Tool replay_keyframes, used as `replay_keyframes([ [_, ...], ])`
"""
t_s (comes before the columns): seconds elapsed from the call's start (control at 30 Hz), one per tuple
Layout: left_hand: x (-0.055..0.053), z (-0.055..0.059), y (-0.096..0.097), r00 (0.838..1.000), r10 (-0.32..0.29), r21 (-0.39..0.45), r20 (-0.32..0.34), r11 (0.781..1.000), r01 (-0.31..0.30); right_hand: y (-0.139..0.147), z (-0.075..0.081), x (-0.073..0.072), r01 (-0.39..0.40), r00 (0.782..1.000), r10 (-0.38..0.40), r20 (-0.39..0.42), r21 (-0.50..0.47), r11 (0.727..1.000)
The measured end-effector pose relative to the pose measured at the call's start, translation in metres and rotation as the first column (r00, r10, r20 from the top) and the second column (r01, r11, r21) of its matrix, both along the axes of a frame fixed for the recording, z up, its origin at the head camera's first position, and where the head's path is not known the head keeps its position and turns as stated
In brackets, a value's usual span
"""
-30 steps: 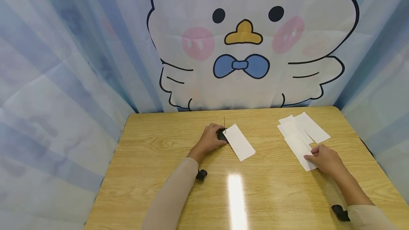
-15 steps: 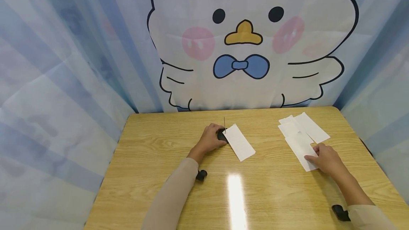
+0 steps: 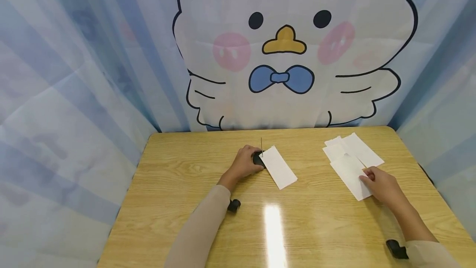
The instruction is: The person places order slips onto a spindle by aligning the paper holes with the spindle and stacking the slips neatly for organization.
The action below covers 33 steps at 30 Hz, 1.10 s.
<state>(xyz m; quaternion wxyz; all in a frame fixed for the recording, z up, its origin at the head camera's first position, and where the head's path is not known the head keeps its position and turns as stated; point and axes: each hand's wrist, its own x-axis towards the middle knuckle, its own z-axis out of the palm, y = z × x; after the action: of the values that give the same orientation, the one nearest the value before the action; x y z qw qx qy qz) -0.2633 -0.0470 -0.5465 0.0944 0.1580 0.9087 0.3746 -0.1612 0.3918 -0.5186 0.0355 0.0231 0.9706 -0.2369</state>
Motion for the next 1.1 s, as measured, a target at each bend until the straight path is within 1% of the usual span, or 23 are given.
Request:
replay_keyframes([
  [0.37,0.002,0.003,-0.001,1.0,0.001,0.002,-0.008,1.0,-0.001,-0.001,0.01,-0.006,0.029,1.0,-0.029,0.001,-0.032,0.999],
  [0.53,0.0,0.001,-0.001,1.0,-0.01,-0.011,-0.008,1.0,0.01,0.001,0.014,-0.009,0.036,0.999,-0.036,-0.013,-0.026,0.999],
  [0.63,0.0,0.002,-0.002,1.0,-0.014,-0.004,-0.001,1.0,0.014,0.0,0.019,-0.012,0.034,0.999,-0.035,-0.029,-0.024,0.999],
  [0.73,0.001,0.002,-0.003,1.0,-0.011,0.009,0.006,1.0,0.011,-0.003,0.023,-0.016,0.034,0.999,-0.035,-0.042,-0.03,0.999],
  [0.97,0.002,0.007,-0.006,0.999,0.009,0.097,0.047,0.995,-0.013,-0.014,0.033,-0.025,0.026,0.997,-0.028,-0.067,-0.034,0.999],
  [1.1,0.003,0.01,-0.007,0.998,0.007,0.112,0.054,0.994,-0.013,-0.021,0.039,-0.031,0.011,0.995,-0.014,-0.1,-0.036,0.999],
])
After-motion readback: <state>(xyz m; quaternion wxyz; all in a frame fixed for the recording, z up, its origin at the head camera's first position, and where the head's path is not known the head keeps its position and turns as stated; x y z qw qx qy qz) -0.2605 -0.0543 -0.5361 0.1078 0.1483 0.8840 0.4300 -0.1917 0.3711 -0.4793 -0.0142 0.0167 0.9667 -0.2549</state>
